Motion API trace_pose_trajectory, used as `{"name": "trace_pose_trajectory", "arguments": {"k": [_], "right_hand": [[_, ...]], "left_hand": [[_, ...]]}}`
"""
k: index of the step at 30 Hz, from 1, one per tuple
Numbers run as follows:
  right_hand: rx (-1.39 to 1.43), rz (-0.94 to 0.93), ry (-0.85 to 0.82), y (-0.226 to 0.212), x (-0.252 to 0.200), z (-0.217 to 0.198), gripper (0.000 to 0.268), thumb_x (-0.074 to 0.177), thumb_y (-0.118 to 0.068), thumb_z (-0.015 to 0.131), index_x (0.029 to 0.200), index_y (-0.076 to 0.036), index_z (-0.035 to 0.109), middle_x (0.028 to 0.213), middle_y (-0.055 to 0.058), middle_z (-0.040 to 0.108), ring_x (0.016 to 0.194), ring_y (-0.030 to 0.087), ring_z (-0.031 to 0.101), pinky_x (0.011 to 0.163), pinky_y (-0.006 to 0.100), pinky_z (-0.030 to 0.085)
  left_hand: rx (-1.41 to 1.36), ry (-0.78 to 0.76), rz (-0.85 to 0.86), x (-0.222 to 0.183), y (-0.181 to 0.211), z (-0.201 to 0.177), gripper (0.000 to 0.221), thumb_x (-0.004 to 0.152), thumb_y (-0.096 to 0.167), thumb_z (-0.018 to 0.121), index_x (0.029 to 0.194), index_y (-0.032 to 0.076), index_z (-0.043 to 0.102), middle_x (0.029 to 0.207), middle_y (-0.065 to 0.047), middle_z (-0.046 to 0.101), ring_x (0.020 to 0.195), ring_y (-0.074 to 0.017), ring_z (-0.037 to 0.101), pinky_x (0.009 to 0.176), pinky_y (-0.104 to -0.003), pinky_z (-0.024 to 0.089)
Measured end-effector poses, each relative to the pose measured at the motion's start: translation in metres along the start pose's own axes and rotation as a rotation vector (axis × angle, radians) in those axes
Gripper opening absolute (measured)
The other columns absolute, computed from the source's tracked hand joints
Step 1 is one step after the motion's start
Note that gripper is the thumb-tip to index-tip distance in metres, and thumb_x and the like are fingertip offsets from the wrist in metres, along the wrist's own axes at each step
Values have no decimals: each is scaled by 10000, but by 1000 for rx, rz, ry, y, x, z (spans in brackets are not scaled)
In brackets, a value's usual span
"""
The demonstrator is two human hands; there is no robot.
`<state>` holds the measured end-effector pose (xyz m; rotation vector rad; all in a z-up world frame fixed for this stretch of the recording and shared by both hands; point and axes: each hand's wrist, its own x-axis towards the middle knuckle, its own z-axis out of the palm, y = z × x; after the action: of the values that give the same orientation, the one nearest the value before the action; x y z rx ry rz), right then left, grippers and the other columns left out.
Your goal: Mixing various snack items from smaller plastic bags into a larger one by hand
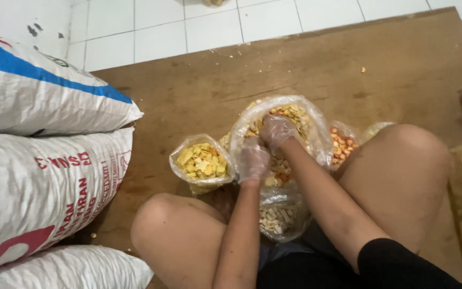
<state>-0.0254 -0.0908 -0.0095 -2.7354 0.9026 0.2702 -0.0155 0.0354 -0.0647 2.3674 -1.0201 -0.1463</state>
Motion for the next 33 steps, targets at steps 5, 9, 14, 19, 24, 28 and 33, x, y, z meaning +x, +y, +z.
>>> {"name": "trace_pose_trajectory", "arguments": {"k": [5, 9, 14, 19, 24, 28, 33], "right_hand": [[189, -34, -26, 42, 6, 60, 419, 876, -567, 641, 1173, -274, 669, 1099, 37, 734, 1137, 227, 699, 959, 382, 585], [318, 3, -64, 24, -69, 4, 448, 834, -340, 759, 1265, -298, 646, 1170, 52, 732, 1182, 244, 676, 1004, 390, 561], [716, -36, -64, 56, -69, 13, 503, 836, -215, 730, 1328, -157, 640, 1254, 223, 679, 1214, 406, 629, 1009, 493, 520], [848, -56, -111, 64, -84, 14, 599, 795, -338, 826, 1333, -152, 640, 1202, 156, 700, 1151, 327, 652, 972, 417, 534], [938, -85, -114, 61, -84, 18, 601, 793, -258, 837, 1341, -140, 621, 1161, 131, 702, 1089, 272, 679, 942, 357, 543], [978, -121, -41, 62, -77, 34, 622, 827, -269, 842, 1377, -141, 580, 1197, 174, 662, 1142, 304, 651, 1007, 386, 515], [989, -79, -48, 71, -64, 28, 583, 856, -303, 846, 1357, -127, 606, 1172, 195, 700, 1054, 317, 698, 898, 412, 579]], "left_hand": [[-335, 148, -363, 4, 10, -18, 166, 892, 249, 500, 969, 216, 643, 873, -130, 733, 972, -390, 728, 869, -493, 566], [-415, 137, -378, 10, 9, -29, 207, 924, 252, 526, 1041, 154, 666, 989, -207, 732, 1056, -435, 692, 942, -523, 533], [-343, 74, -329, 9, 5, -8, 225, 918, 325, 539, 1067, 226, 674, 990, -117, 740, 1062, -347, 711, 941, -469, 552], [-415, -88, -271, 8, 31, -36, 267, 926, 357, 547, 1118, 261, 705, 1098, -93, 755, 1141, -319, 689, 1010, -441, 539], [-534, -184, -297, -3, 75, -81, 323, 839, 395, 649, 1140, 321, 740, 1123, -31, 759, 1136, -264, 697, 998, -392, 562], [-526, -212, -291, 5, 59, -66, 315, 838, 336, 733, 1148, 290, 753, 1129, -99, 754, 1129, -309, 701, 993, -422, 569], [-705, -157, -323, 12, 23, -49, 333, 807, 302, 796, 1133, 241, 781, 979, -97, 754, 952, -230, 738, 882, -381, 588]]}}
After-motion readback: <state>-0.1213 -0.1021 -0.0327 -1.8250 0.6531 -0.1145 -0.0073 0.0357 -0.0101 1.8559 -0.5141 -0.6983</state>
